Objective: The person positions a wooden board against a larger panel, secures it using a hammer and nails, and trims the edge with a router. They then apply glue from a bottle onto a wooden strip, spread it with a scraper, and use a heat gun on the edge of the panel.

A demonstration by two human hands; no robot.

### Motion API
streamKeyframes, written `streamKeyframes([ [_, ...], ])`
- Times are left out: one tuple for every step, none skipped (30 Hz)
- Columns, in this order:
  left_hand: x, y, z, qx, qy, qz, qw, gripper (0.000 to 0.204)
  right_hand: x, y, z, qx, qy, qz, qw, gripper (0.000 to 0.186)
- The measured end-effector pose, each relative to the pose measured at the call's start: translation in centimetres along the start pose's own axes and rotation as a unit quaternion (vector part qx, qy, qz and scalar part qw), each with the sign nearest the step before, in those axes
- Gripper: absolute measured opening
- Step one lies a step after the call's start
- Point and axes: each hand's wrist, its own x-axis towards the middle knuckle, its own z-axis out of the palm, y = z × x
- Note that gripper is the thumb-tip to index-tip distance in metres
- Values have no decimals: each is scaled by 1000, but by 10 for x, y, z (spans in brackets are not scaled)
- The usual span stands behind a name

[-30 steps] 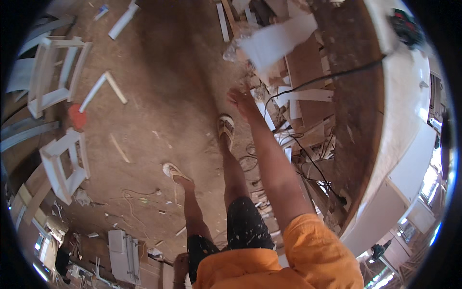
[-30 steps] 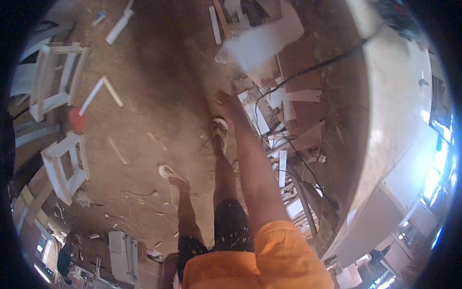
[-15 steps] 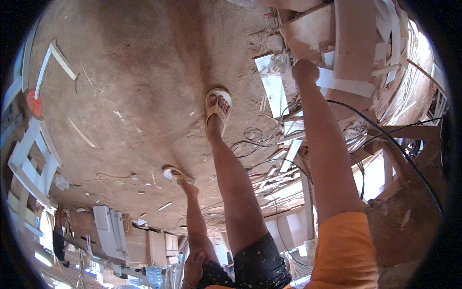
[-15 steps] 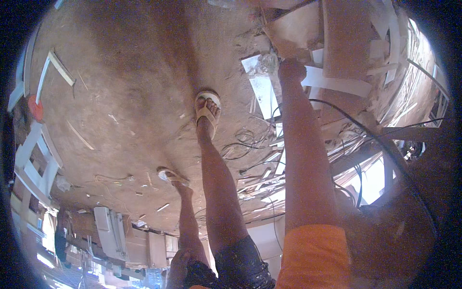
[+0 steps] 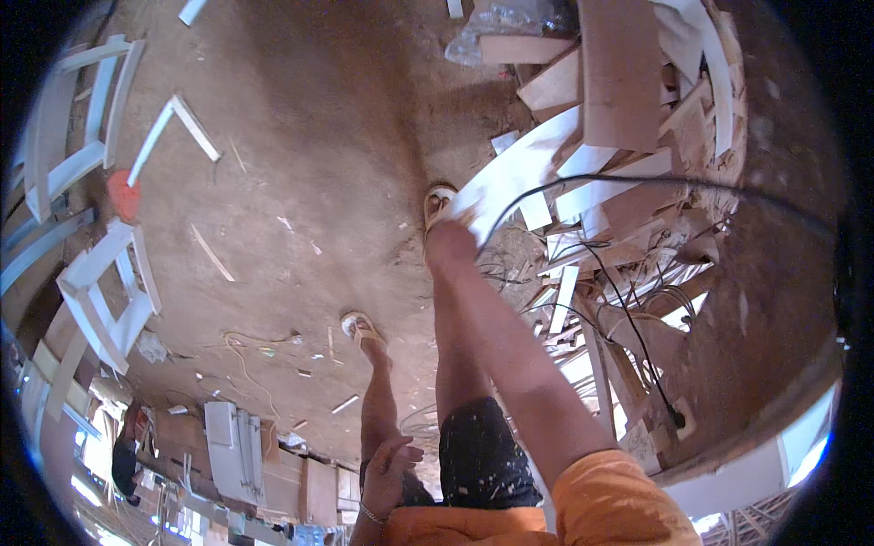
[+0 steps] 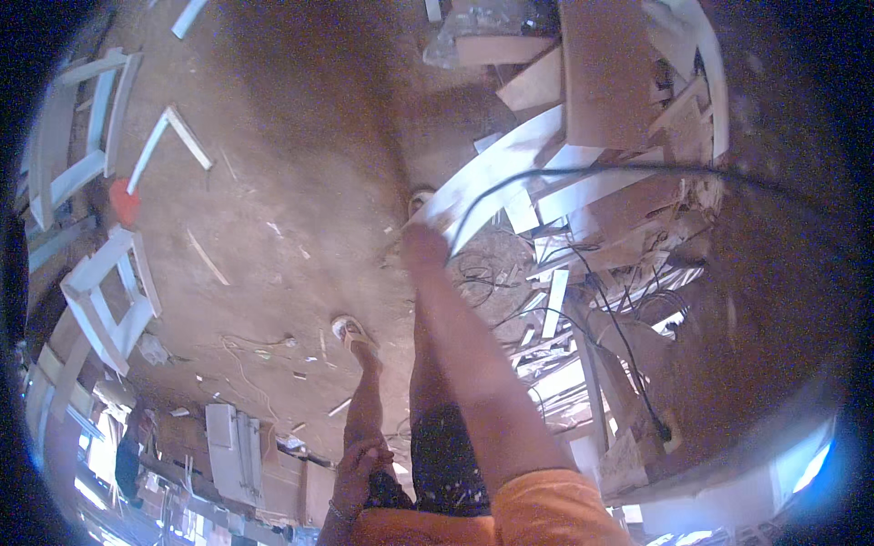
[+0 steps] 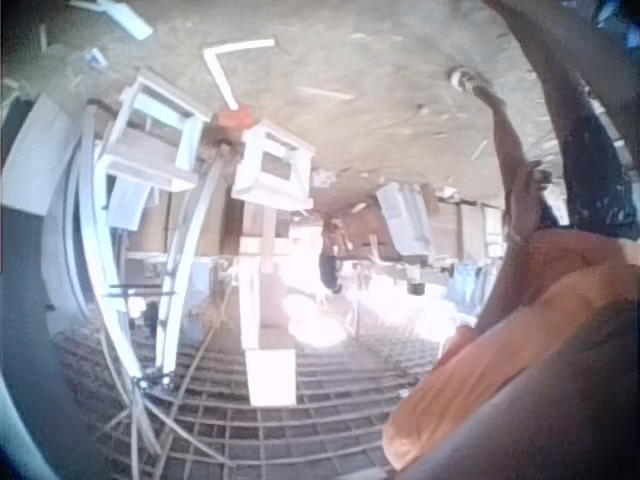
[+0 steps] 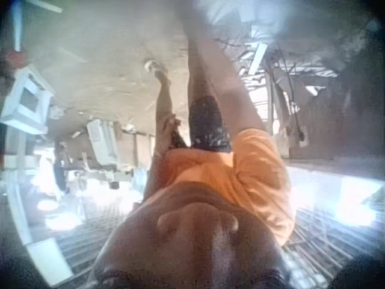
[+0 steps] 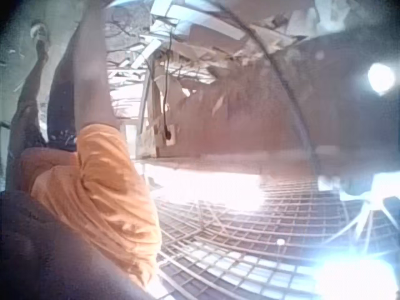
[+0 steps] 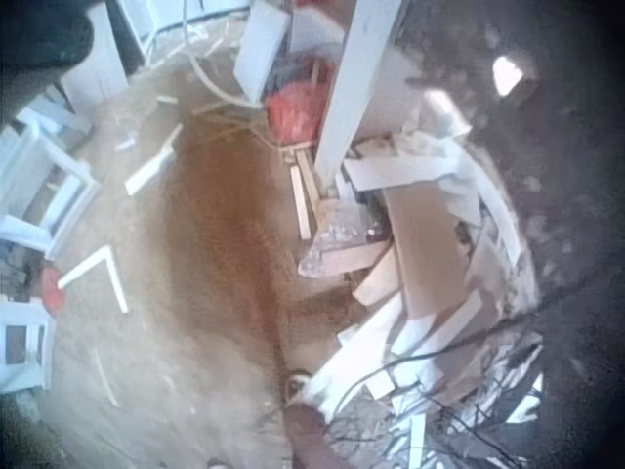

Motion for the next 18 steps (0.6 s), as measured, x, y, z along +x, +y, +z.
streamKeyframes([
  [-11, 4, -10, 6, 4, 4, 1000, 32, -27, -29, 24, -63, 68, -65, 994, 23],
  [-21, 1, -17, 0, 25, 37, 999, 32, -68, -74, 3, 13, 53, -92, 994, 24],
  [-25, -3, -32, 1, 38, 71, 997, 32, -101, -110, -29, 39, 23, -103, 994, 25],
  [-29, -9, -48, 3, 50, 105, 993, 32, -135, -144, -60, 66, -7, -113, 991, 26],
  [-30, -21, -70, -30, 59, 100, 993, 32, -172, -176, -81, 82, 1, -147, 986, 25],
  [-29, -39, -97, -65, 65, 94, 991, 33, -210, -205, -100, 96, 9, -180, 979, 25],
  [-27, -60, -125, -102, 69, 88, 989, 33, -253, -234, -123, 109, 12, -207, 972, 24],
  [-23, -76, -151, -98, 81, 76, 989, 38, -285, -259, -143, 118, 16, -236, 965, 23],
  [-20, -87, -174, -149, 67, 82, 983, 41, -313, -274, -152, 113, 36, -269, 956, 22],
  [-18, -98, -195, -203, 60, 84, 974, 44, -344, -286, -157, 110, 49, -309, 943, 22],
  [-15, -109, -230, -251, 60, 91, 962, 47, -376, -306, -157, 115, 63, -352, 927, 21],
  [-1, -126, -264, -316, 22, 135, 939, 52, -397, -308, -162, 130, 24, -372, 919, 20],
  [13, -139, -292, -388, -10, 183, 903, 57, -410, -299, -170, 136, -22, -402, 905, 20],
  [22, -136, -320, -450, -60, 207, 866, 60, -430, -298, -174, 310, -164, -248, 903, 24],
  [22, -126, -351, -508, -111, 235, 821, 64, -448, -296, -176, 475, -234, -53, 847, 29],
  [4, -95, -372, -543, -100, 217, 805, 66, -454, -279, -165, 504, -240, -89, 825, 33],
  [-27, -62, -389, -574, -96, 198, 789, 67, -445, -248, -126, 564, -253, -95, 780, 33],
  [-56, -39, -407, -577, -137, 246, 766, 63, -455, -237, -118, 618, -262, -51, 740, 36],
])
